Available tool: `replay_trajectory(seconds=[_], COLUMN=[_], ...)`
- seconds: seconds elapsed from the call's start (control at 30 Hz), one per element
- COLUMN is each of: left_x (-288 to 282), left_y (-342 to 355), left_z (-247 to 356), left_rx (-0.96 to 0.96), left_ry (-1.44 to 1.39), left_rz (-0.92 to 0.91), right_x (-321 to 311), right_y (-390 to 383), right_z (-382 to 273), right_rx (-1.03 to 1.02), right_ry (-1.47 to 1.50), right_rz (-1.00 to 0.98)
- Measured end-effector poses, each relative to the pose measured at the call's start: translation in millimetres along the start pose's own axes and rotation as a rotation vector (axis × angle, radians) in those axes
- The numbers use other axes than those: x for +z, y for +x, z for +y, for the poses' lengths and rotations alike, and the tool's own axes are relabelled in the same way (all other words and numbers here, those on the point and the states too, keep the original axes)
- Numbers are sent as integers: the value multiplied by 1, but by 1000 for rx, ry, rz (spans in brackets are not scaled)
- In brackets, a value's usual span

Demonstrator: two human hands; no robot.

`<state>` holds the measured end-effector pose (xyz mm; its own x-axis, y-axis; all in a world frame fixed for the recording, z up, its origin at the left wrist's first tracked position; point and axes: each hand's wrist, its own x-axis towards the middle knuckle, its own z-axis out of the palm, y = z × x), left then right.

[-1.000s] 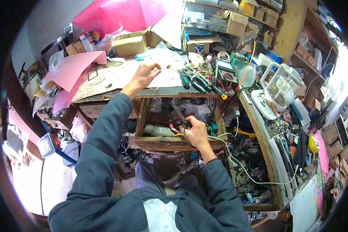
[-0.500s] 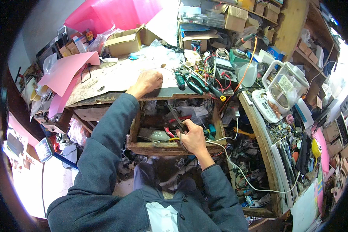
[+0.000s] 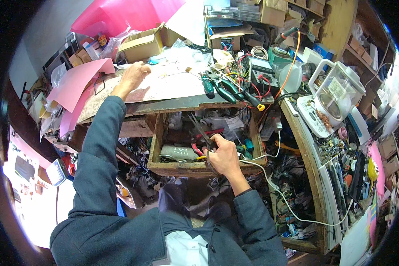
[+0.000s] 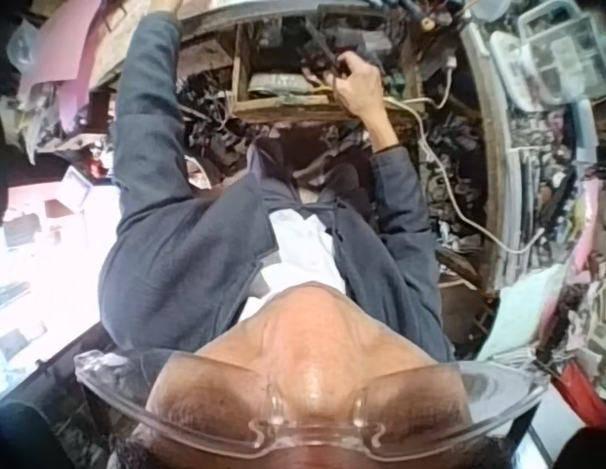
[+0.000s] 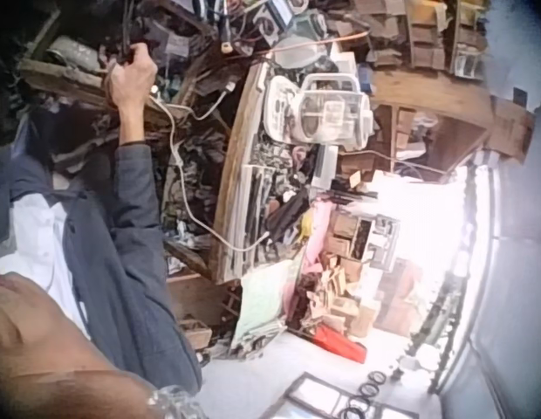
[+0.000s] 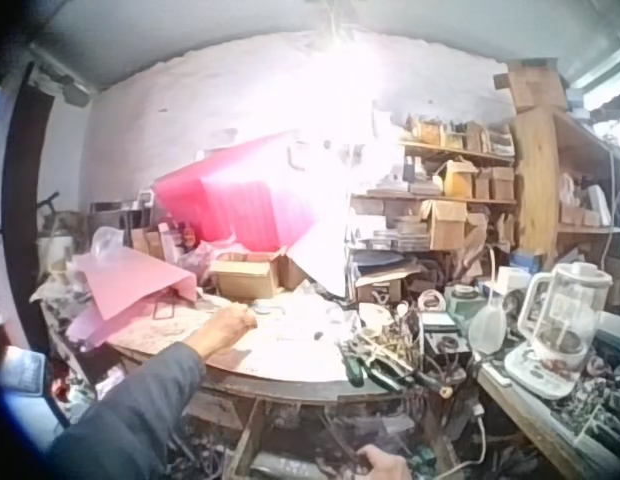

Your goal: The person strips insulation from wires, cuts them with pliers, and twists the exposed strands together. They handle multiple small wires and use pliers and wire cutters throughout the process.

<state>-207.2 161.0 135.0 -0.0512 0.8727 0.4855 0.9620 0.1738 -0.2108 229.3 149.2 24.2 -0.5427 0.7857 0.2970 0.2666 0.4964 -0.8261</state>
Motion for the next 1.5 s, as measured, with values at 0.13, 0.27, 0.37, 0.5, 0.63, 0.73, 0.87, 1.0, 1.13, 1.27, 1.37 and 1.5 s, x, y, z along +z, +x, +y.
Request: replay_trajectory(seconds=[0.13, 0.27, 0.37, 0.5, 0.63, 0.73, 0.87, 1.0, 1.13, 1.27, 1.37, 1.5], left_x=[12, -20, -12, -15, -20, -33, -19, -31, -21, -9, 0, 4], left_y=[-6, 15, 19, 19, 18, 22, 13, 19, 24, 39, 44, 56], left_z=[3, 34, 27, 31, 25, 45, 49, 92, 123, 158, 180, 207], left_rx=[-49, -178, -174, -165, -125, -28, 127, 78, 121, 84, 185, 129], left_ry=[21, 27, 76, -37, -42, 82, 119, -46, -272, -369, -452, -481], left_rz=[-73, -410, -450, -373, -453, -251, 211, 172, 104, 39, 117, 13], right_x=[-2, -2, -2, 0, 5, 7, 5, 2, 1, 3, 3, 5], right_y=[1, 2, 2, 2, 2, 4, 3, 0, -3, 1, 2, 4], right_z=[1, 6, 0, 10, 7, 33, 25, 26, 25, 28, 27, 34], right_rx=[16, -14, 1, -77, 12, 41, 36, 90, 92, 71, 28, -29], right_ry=[-5, -3, -1, -3, 89, 304, 385, 488, 529, 468, 409, 307], right_rz=[2, 22, 6, 39, 50, 174, 232, 332, 341, 322, 301, 316])
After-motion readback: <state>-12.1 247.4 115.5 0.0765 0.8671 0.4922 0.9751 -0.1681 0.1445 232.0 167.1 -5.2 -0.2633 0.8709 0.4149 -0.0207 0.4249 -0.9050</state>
